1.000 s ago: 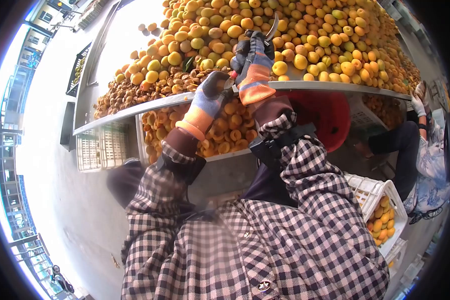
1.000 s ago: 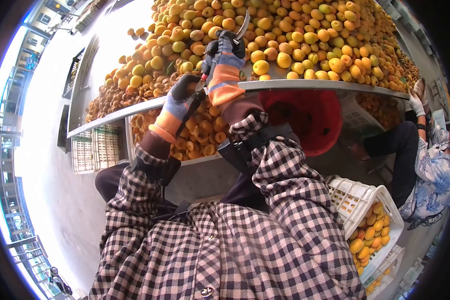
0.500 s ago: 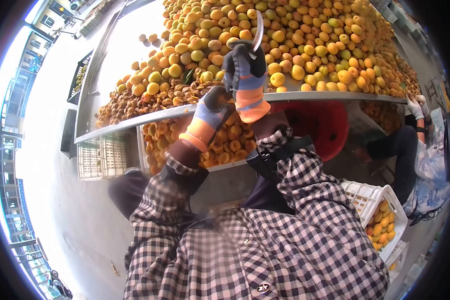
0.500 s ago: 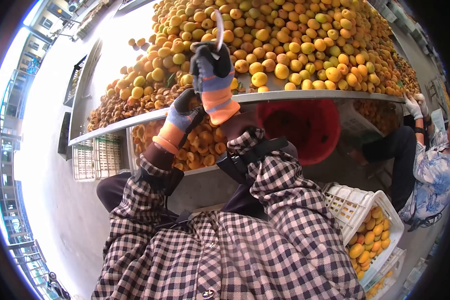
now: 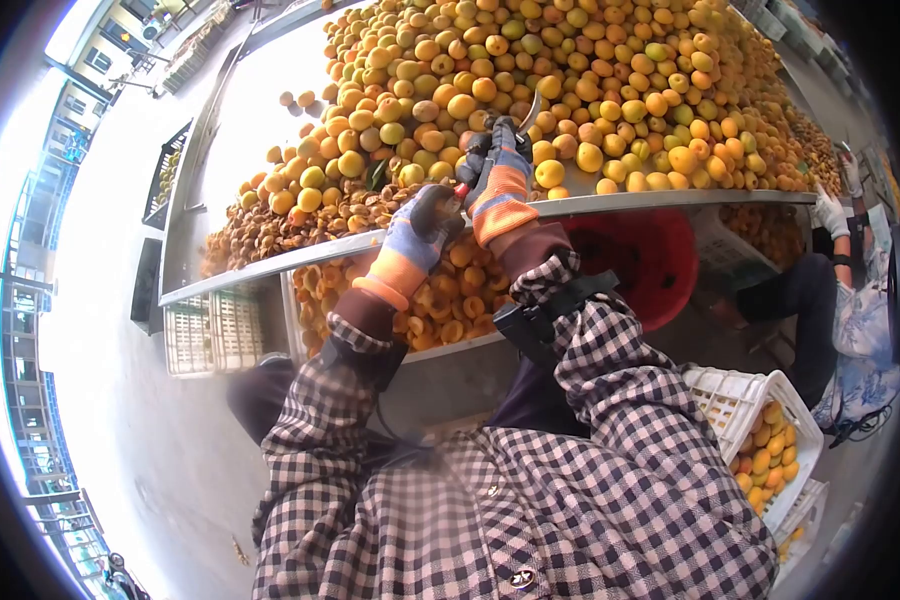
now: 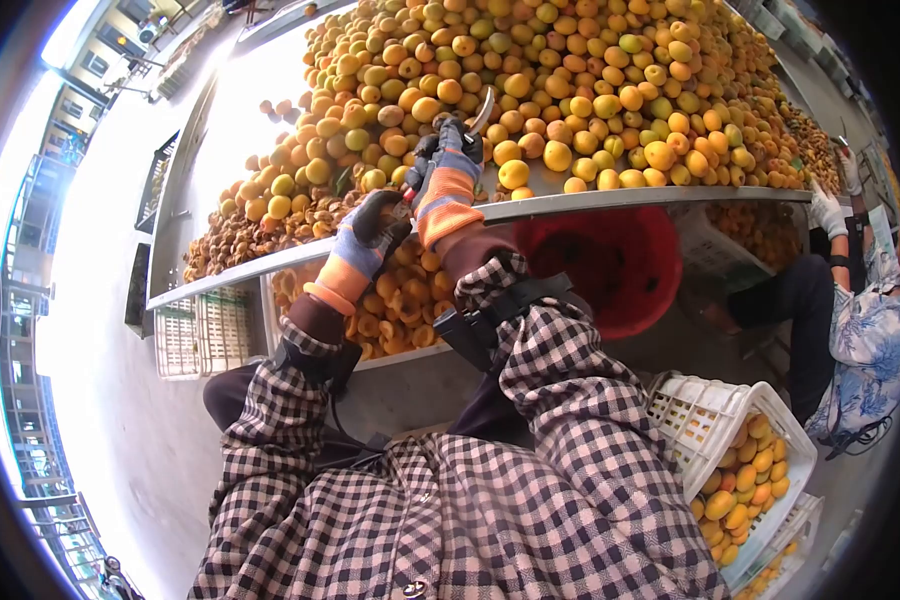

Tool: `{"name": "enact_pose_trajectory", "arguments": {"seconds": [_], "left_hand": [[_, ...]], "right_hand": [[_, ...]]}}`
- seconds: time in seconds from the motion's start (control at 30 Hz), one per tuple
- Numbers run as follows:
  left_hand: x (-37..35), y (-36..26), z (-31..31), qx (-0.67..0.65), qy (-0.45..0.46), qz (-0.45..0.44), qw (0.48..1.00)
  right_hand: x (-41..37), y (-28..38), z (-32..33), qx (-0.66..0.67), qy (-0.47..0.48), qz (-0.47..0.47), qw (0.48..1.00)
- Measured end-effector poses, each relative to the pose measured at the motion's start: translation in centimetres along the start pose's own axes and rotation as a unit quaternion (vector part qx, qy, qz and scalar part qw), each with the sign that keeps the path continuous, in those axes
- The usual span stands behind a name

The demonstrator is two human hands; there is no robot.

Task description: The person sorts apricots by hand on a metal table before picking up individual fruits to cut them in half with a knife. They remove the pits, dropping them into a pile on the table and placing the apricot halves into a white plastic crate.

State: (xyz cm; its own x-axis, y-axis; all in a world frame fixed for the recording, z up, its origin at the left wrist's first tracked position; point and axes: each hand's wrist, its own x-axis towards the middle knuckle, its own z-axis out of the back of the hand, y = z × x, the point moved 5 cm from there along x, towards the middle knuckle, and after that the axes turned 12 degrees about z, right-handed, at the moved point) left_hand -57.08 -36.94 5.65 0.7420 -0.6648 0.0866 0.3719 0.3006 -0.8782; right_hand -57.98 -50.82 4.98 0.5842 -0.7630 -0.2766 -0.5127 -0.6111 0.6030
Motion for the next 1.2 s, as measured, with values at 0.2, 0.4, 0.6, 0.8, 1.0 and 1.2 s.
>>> {"name": "enact_pose_trajectory", "arguments": {"seconds": [0.2, 0.4, 0.6, 0.8, 1.0, 1.2], "left_hand": [[1.3, 0.2, -0.6, 0.124, -0.076, -0.060, 0.988], [4.9, 0.6, 1.7, 0.295, -0.135, 0.113, 0.939], [5.0, -0.2, 4.8, 0.311, -0.152, 0.137, 0.928], [-5.5, 11.1, 1.9, 0.061, -0.005, 0.118, 0.991], [-8.1, 16.5, -2.0, 0.334, 0.040, 0.287, 0.897], [-8.1, 17.0, -5.4, 0.470, 0.072, 0.168, 0.863]], "right_hand": [[0.6, -1.4, 0.3, 0.026, -0.020, -0.108, 0.994], [2.1, 2.3, -0.1, -0.045, -0.036, 0.029, 0.998], [1.9, 4.1, -0.5, -0.036, 0.000, 0.103, 0.994], [1.2, 5.5, -0.7, 0.015, 0.078, 0.127, 0.989], [1.1, 5.2, -0.5, -0.001, 0.080, 0.094, 0.992], [1.6, 4.9, -0.2, -0.013, 0.088, 0.051, 0.995]]}}
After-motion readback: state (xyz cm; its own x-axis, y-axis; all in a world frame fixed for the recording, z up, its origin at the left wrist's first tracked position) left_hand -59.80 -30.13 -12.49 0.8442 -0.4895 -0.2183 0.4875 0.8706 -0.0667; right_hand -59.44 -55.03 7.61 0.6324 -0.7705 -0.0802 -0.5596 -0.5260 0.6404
